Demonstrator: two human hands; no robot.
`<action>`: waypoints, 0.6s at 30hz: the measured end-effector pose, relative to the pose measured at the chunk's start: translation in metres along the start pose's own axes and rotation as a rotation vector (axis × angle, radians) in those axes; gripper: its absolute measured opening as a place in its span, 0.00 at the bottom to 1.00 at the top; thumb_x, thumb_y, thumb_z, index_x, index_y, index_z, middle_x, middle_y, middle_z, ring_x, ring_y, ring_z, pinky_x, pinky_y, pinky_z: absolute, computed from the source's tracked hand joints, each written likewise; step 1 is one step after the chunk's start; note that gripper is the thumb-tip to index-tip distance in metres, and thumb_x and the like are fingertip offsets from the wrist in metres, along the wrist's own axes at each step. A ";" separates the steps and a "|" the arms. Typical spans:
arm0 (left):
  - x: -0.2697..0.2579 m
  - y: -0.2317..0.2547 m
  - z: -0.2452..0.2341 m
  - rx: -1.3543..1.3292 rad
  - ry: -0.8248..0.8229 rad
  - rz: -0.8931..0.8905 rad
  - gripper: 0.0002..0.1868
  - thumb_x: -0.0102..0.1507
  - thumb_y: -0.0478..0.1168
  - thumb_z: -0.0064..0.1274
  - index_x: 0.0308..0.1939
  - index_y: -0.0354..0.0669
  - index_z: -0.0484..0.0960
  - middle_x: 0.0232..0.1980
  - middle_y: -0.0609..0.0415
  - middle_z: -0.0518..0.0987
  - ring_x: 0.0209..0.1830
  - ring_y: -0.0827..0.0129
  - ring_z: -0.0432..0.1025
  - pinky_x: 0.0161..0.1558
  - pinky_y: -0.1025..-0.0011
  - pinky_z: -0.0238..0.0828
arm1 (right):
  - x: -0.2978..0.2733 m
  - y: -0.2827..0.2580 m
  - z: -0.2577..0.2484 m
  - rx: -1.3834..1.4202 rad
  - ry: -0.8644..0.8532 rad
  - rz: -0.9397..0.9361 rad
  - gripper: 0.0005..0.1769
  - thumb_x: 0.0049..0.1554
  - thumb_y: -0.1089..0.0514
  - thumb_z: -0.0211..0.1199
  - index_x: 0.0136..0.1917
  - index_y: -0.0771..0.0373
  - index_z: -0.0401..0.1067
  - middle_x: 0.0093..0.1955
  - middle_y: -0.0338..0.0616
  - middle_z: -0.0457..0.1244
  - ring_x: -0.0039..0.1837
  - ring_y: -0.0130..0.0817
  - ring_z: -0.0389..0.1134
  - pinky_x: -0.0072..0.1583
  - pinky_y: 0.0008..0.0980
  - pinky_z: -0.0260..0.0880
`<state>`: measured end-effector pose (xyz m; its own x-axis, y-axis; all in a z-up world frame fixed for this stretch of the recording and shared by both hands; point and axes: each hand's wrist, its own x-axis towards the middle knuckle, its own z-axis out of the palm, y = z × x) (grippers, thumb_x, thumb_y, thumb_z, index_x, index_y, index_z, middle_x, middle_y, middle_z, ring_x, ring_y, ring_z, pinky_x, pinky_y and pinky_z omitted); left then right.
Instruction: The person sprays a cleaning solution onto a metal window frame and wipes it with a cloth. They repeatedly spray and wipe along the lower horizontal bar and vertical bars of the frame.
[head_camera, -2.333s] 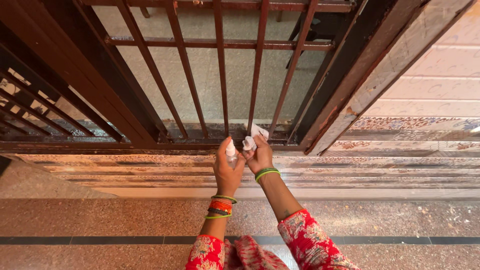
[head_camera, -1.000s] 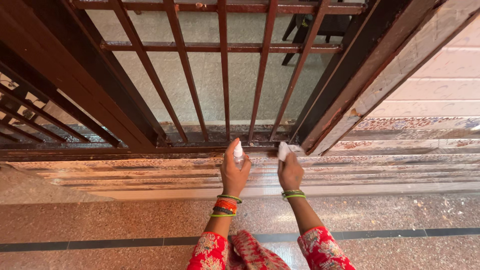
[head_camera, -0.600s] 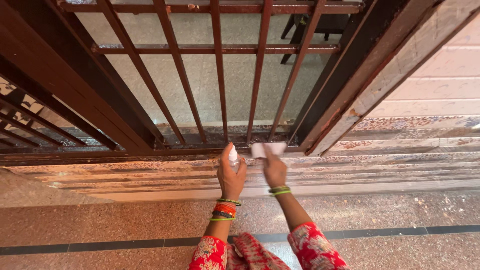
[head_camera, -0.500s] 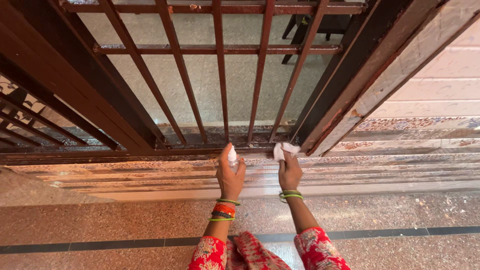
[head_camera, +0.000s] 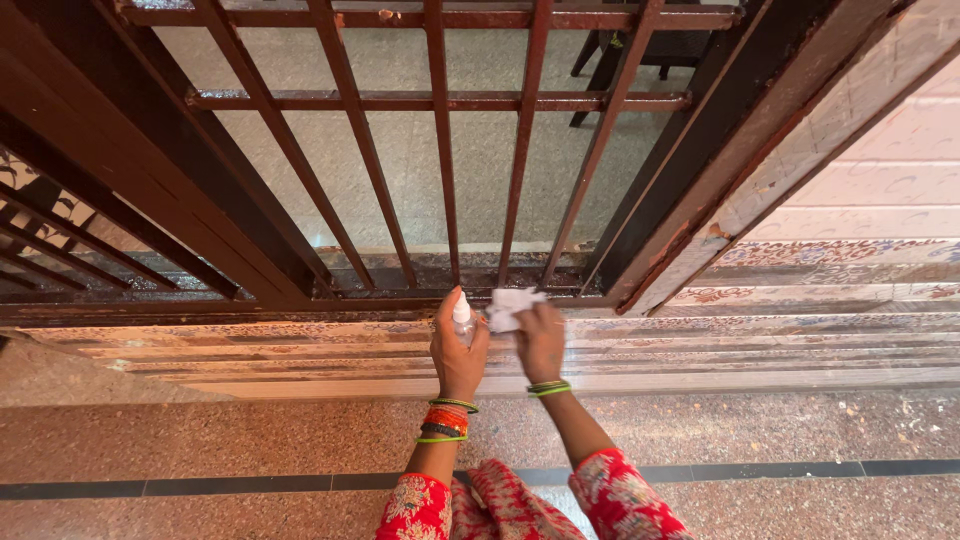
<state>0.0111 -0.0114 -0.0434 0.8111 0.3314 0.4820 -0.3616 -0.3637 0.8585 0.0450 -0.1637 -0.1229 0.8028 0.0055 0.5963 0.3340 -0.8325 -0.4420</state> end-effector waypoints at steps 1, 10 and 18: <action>0.000 0.000 -0.001 0.005 -0.002 0.011 0.32 0.61 0.31 0.59 0.69 0.46 0.68 0.50 0.46 0.82 0.48 0.59 0.79 0.46 0.63 0.78 | -0.004 0.013 -0.004 -0.011 0.052 0.105 0.15 0.44 0.66 0.72 0.47 0.60 0.76 0.53 0.50 0.63 0.59 0.50 0.63 0.61 0.47 0.63; -0.001 0.004 0.007 -0.017 0.002 0.044 0.32 0.61 0.30 0.58 0.69 0.46 0.68 0.54 0.44 0.81 0.51 0.58 0.80 0.49 0.63 0.77 | -0.005 0.021 -0.024 0.034 0.075 0.160 0.19 0.49 0.63 0.71 0.55 0.61 0.76 0.54 0.49 0.66 0.56 0.48 0.65 0.57 0.47 0.63; -0.004 0.009 0.006 -0.019 0.001 0.027 0.32 0.61 0.30 0.58 0.69 0.46 0.68 0.54 0.44 0.81 0.50 0.58 0.80 0.48 0.64 0.78 | 0.013 -0.019 -0.009 0.000 -0.081 -0.124 0.12 0.45 0.62 0.70 0.44 0.58 0.74 0.43 0.44 0.67 0.51 0.51 0.66 0.55 0.50 0.62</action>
<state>0.0071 -0.0215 -0.0386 0.8005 0.3226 0.5051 -0.3916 -0.3563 0.8483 0.0443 -0.1528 -0.1004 0.7928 0.1530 0.5900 0.4331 -0.8225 -0.3688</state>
